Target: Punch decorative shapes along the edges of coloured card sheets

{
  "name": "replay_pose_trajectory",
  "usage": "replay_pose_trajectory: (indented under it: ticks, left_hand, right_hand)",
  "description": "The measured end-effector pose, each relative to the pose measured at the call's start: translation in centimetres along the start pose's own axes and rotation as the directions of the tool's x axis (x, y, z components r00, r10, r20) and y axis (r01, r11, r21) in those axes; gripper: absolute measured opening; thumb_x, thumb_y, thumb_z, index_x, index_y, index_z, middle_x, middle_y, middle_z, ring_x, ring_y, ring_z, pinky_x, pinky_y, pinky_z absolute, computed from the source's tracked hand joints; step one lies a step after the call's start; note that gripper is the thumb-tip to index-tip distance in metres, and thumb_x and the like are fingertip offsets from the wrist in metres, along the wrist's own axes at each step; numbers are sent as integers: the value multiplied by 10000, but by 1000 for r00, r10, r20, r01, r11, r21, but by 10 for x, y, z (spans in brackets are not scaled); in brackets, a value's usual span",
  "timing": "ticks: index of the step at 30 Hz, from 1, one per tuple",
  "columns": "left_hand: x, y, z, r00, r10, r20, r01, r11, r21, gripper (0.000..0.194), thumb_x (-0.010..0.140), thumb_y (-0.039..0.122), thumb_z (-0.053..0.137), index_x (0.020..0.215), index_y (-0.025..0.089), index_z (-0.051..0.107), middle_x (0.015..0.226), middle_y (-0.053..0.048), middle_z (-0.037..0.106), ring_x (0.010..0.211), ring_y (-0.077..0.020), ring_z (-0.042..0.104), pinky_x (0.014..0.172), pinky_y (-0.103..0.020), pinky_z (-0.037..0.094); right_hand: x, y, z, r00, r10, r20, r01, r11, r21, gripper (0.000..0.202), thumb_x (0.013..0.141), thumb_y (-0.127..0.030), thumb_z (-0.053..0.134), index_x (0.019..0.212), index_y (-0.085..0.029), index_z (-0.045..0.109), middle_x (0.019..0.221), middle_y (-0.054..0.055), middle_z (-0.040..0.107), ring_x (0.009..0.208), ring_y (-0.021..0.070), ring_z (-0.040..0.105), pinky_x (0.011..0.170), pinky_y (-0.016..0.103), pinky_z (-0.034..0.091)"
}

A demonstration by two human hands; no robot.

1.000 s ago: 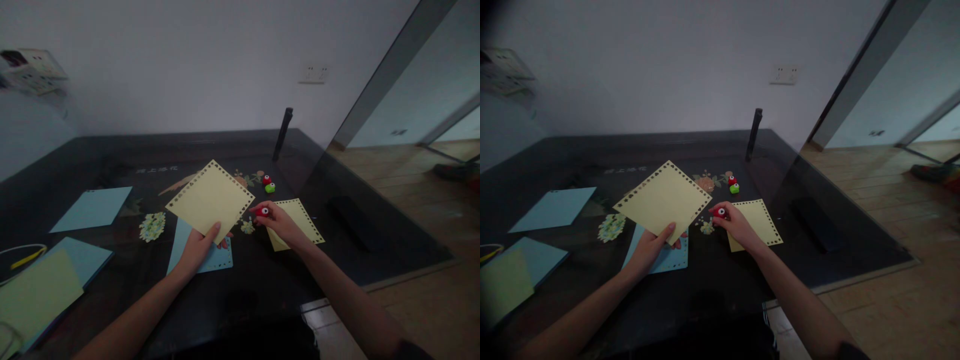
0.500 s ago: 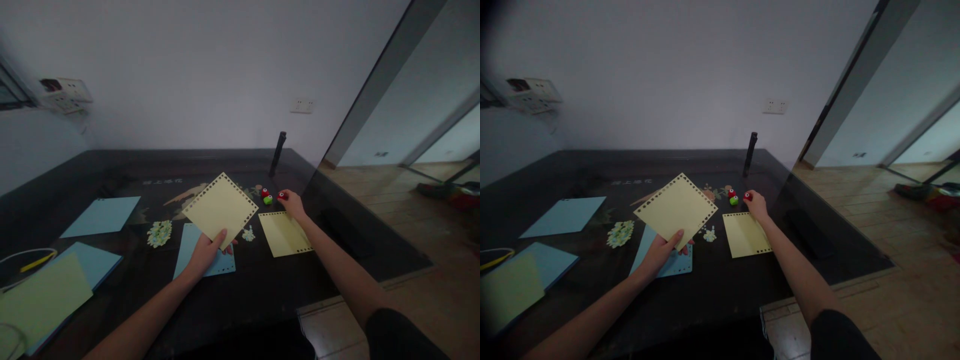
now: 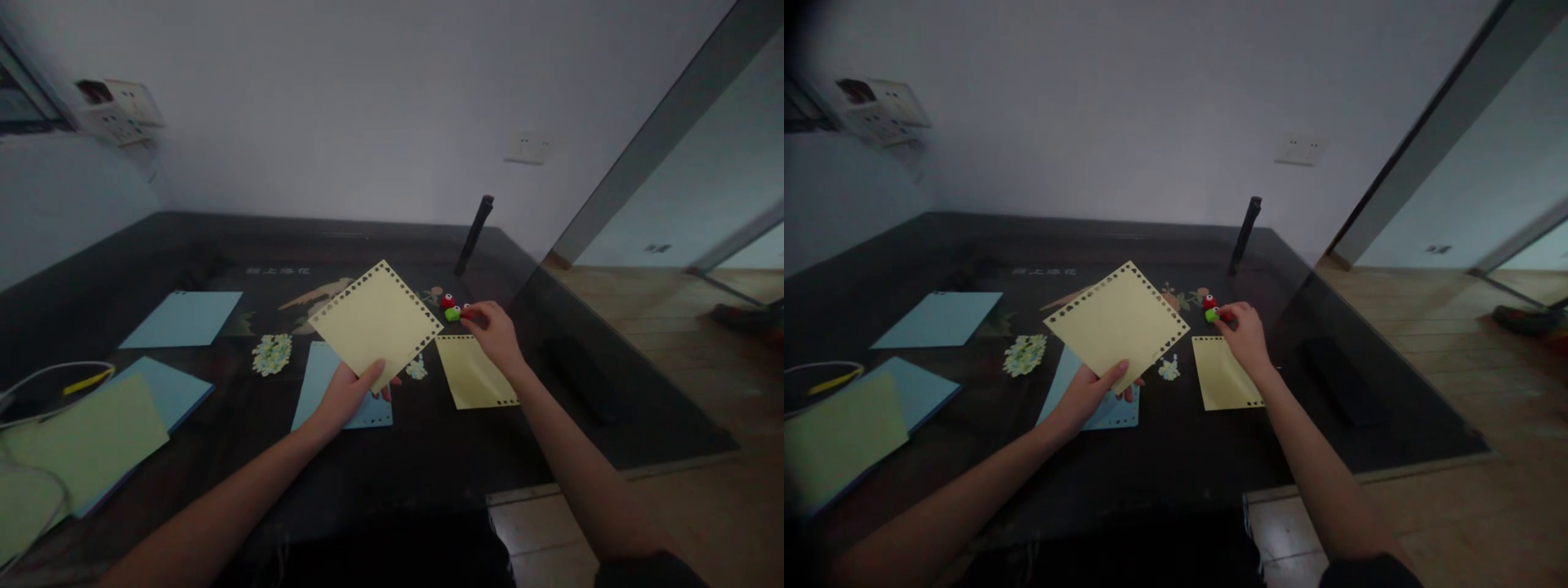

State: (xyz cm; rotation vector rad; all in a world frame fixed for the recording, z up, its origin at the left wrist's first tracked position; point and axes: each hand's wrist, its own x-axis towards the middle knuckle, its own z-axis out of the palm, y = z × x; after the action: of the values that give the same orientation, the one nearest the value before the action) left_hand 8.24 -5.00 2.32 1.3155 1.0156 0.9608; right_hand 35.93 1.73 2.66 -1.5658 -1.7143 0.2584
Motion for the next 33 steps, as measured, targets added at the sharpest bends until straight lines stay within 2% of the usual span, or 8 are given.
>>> replay_pose_trajectory:
  ticks: [2,4,6,9,12,18,25,33]
  left_hand:
    - [-3,1,3,999,-21,29,21,1000,4,351,823,418,524,806,88,641,616,-79,677,482,-132,564,497,-237,433]
    - [-5,3,5,998,-36,52,35,999,14,356,832,420,511,833,89,644,585,-70,666,482,-139,568,493,-239,436]
    - [-7,4,7,998,-38,56,36,999,38,358,839,419,501,851,92,646,561,-59,656,484,-144,571,494,-241,438]
    - [-8,4,8,998,-28,59,21,993,120,357,848,409,488,805,100,660,532,-48,640,495,-144,575,519,-245,448]
    - [-8,3,8,997,-25,66,13,982,187,357,857,394,475,779,105,670,538,-45,642,508,-141,581,547,-244,458]
    - [-8,3,8,996,-40,77,21,972,234,352,868,372,460,797,101,672,550,-45,652,526,-145,591,558,-240,463]
    - [-9,3,9,996,-47,76,28,970,241,327,864,354,470,731,123,660,596,-58,674,580,-150,616,640,-264,490]
    - [-9,6,10,992,-107,73,97,987,128,306,854,359,489,807,109,659,602,-60,677,496,-126,582,537,-244,467]
  right_hand:
    - [-21,-28,1,968,7,250,-64,973,220,130,760,-303,618,784,-180,649,818,61,642,759,193,580,670,329,447]
    - [-40,-49,6,873,51,486,-260,891,374,180,729,-346,664,784,-178,633,717,27,635,652,160,577,570,285,431]
    - [-54,-62,12,814,90,574,-424,767,481,248,687,-367,706,813,-175,614,717,19,638,604,137,568,488,246,396]
    - [-64,-68,18,791,137,596,-530,640,557,268,660,-367,731,802,-175,607,696,12,631,547,105,530,434,223,360]
    - [-66,-68,20,778,167,605,-569,595,568,242,678,-369,720,766,-172,612,610,-2,602,490,87,489,425,225,349]
    - [-71,-66,22,779,183,599,-581,569,582,255,666,-368,733,767,-161,625,596,-2,604,484,92,491,431,232,354]
    - [-72,-63,22,776,191,601,-579,594,558,206,702,-366,703,773,-185,635,612,8,612,499,102,490,444,251,356]
    - [-71,-70,20,750,196,632,-619,544,566,193,688,-355,704,726,-182,628,578,-1,586,490,99,471,447,251,333]
